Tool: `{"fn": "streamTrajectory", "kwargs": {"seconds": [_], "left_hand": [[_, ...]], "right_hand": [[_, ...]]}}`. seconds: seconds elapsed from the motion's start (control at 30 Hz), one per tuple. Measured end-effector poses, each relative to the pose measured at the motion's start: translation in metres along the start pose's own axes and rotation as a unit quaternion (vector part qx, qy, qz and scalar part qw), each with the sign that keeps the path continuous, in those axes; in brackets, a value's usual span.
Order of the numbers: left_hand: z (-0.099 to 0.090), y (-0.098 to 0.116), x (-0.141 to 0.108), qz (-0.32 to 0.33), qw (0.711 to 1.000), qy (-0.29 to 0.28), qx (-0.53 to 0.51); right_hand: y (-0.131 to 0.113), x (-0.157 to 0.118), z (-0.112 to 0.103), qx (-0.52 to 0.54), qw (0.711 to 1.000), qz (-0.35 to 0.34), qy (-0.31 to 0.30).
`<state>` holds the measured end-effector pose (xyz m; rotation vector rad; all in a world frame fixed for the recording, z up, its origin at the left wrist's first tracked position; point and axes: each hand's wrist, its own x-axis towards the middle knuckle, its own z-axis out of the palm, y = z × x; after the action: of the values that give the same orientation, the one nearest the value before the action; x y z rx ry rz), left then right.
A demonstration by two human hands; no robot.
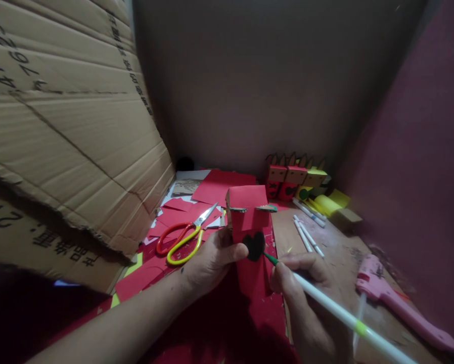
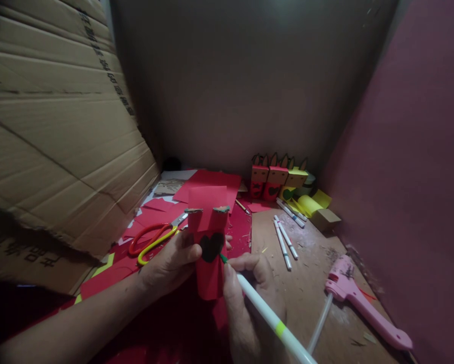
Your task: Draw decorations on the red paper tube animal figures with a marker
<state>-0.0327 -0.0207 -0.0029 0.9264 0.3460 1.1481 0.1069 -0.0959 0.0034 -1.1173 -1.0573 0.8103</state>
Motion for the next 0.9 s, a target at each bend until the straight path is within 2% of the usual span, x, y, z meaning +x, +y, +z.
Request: {"fn": "streamTrajectory", "kwargs": {"seconds": [0.53, 0.9], "left_hand": [[0.001, 0.000, -0.001, -0.017, 1.000, 0.018, 0.013], [-0.002, -0.001, -0.002, -0.021, 1.000, 0.020, 0.010]], "right_hand": [[0.004, 0.000, -0.002, -0.015, 1.000, -0.010, -0.011], [0.006, -0.004, -0.002, -0.035, 0.999, 0.011, -0.005]]}}
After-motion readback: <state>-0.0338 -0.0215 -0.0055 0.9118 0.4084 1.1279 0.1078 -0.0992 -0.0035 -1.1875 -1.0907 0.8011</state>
